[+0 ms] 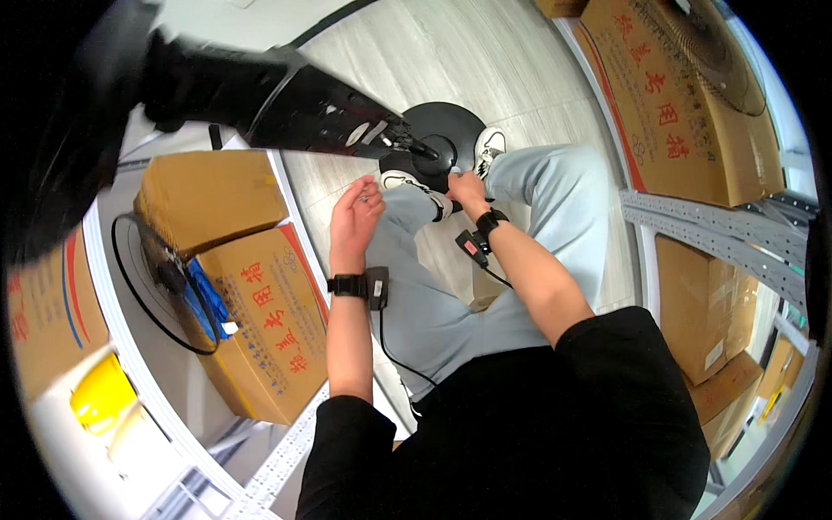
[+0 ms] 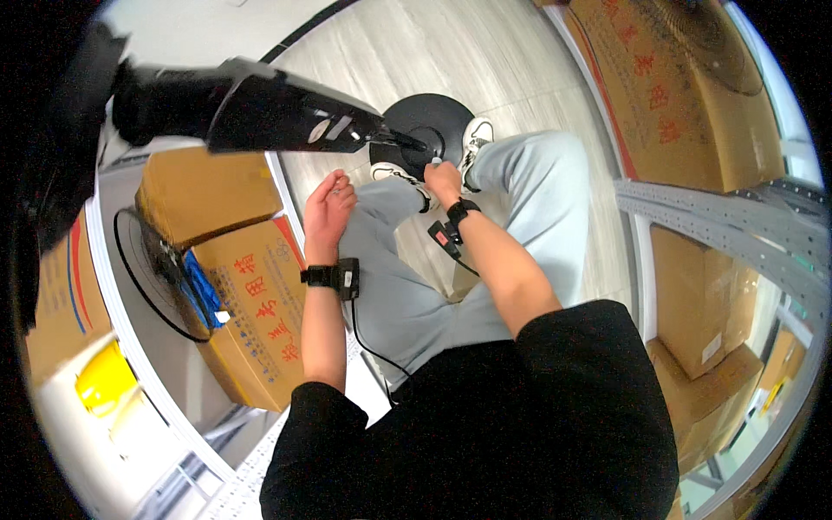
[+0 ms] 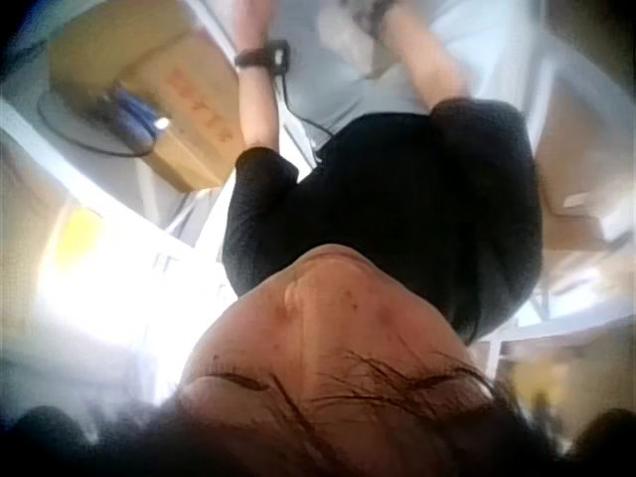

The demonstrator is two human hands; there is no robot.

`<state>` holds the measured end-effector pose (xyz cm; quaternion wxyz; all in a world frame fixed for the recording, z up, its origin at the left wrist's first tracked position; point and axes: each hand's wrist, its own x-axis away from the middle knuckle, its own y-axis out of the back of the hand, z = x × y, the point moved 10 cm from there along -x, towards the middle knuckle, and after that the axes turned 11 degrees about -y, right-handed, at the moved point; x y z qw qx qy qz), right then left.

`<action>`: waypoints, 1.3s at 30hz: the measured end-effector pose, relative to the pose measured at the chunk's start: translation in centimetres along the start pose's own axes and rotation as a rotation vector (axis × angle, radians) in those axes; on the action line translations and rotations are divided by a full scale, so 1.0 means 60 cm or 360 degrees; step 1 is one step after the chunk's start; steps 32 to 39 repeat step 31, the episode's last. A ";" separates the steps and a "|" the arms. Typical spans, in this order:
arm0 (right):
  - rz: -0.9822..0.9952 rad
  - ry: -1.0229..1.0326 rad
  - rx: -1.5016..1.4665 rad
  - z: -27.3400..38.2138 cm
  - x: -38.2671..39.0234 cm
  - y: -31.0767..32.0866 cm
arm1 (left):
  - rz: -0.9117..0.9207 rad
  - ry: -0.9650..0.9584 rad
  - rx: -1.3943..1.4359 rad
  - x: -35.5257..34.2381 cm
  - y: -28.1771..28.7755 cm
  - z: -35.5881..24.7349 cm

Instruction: The person sits on the floor and uses a screwdriver to open the control housing of a standing fan, adjusts internal wiring, and then closes the housing. The person then reassembles the fan and places it upright.

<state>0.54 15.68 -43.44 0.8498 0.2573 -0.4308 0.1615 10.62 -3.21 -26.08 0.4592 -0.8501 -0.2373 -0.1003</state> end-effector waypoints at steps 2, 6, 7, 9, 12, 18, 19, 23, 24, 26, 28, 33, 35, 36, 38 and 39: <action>0.0051 0.0137 0.0188 0.037 0.042 0.037 | 0.0015 0.0045 -0.0129 -0.010 -0.010 0.018; 0.0448 0.0324 -0.0197 0.084 0.164 0.120 | 0.0127 0.0003 -0.0267 -0.015 -0.027 0.059; 0.0470 0.0366 -0.0203 0.098 0.211 0.152 | 0.0079 -0.0001 -0.0283 -0.015 -0.033 0.070; 0.0546 0.0454 -0.0160 0.123 0.306 0.197 | 0.0008 -0.0077 -0.0221 -0.016 -0.027 0.080; 0.0589 0.0524 -0.0136 0.136 0.406 0.249 | -0.0030 -0.0179 -0.0239 -0.005 -0.031 0.097; 0.0681 0.0631 -0.0021 0.152 0.497 0.276 | 0.0141 -0.0422 -0.0513 0.021 -0.068 0.071; 0.0698 0.0640 0.0007 0.154 0.501 0.272 | 0.0179 -0.0430 -0.0520 0.023 -0.076 0.066; 0.0713 0.0667 0.0091 0.165 0.514 0.250 | 0.0263 -0.0466 -0.0684 0.043 -0.092 0.054; 0.0699 0.0669 0.0105 0.167 0.512 0.245 | 0.0264 -0.0465 -0.0682 0.044 -0.091 0.052; 0.0666 0.0672 0.0128 0.172 0.506 0.237 | 0.0269 -0.0458 -0.0678 0.044 -0.090 0.049; 0.0651 0.0681 0.0146 0.175 0.492 0.229 | 0.0317 -0.0479 -0.0709 0.032 -0.077 0.051; 0.0633 0.0693 0.0164 0.177 0.479 0.221 | 0.0314 -0.0435 -0.0723 0.010 -0.057 0.059; 0.0633 0.0693 0.0164 0.177 0.479 0.221 | 0.0314 -0.0435 -0.0723 0.010 -0.057 0.059; 0.0633 0.0693 0.0164 0.177 0.479 0.221 | 0.0314 -0.0435 -0.0723 0.010 -0.057 0.059; 0.0633 0.0693 0.0164 0.177 0.479 0.221 | 0.0314 -0.0435 -0.0723 0.010 -0.057 0.059; 0.0633 0.0693 0.0164 0.177 0.479 0.221 | 0.0314 -0.0435 -0.0723 0.010 -0.057 0.059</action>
